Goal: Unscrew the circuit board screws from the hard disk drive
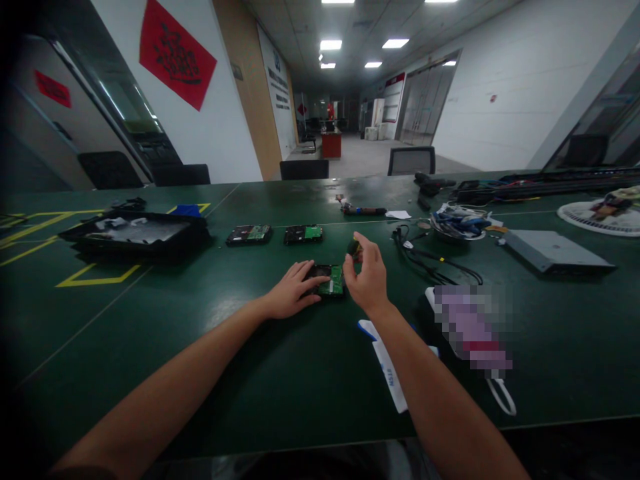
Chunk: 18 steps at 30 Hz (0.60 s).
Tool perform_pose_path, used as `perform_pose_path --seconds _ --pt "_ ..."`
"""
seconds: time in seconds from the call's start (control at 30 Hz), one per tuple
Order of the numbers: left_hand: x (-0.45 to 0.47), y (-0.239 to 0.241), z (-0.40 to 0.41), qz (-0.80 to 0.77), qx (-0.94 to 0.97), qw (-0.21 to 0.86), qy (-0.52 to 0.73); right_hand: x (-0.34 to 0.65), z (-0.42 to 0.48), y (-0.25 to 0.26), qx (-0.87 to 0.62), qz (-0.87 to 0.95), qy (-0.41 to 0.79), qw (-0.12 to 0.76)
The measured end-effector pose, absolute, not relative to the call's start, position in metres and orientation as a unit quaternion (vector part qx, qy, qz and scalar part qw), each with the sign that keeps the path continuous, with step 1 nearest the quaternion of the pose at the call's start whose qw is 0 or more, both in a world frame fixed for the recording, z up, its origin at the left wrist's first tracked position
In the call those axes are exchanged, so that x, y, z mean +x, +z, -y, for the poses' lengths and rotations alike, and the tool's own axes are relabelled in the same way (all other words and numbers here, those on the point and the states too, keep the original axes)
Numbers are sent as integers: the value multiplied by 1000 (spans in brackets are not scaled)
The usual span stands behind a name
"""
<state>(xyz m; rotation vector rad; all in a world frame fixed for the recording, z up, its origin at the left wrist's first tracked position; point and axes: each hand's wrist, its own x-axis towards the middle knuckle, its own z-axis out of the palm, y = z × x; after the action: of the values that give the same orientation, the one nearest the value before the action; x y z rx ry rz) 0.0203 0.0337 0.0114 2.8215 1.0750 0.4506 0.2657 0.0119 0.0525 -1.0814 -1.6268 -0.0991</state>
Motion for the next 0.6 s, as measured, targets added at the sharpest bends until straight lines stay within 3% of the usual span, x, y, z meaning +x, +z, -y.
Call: perform_pose_path --seconds 0.6 --pt "20 9 -36 -352 922 46 153 264 -12 53 -455 693 -40 557"
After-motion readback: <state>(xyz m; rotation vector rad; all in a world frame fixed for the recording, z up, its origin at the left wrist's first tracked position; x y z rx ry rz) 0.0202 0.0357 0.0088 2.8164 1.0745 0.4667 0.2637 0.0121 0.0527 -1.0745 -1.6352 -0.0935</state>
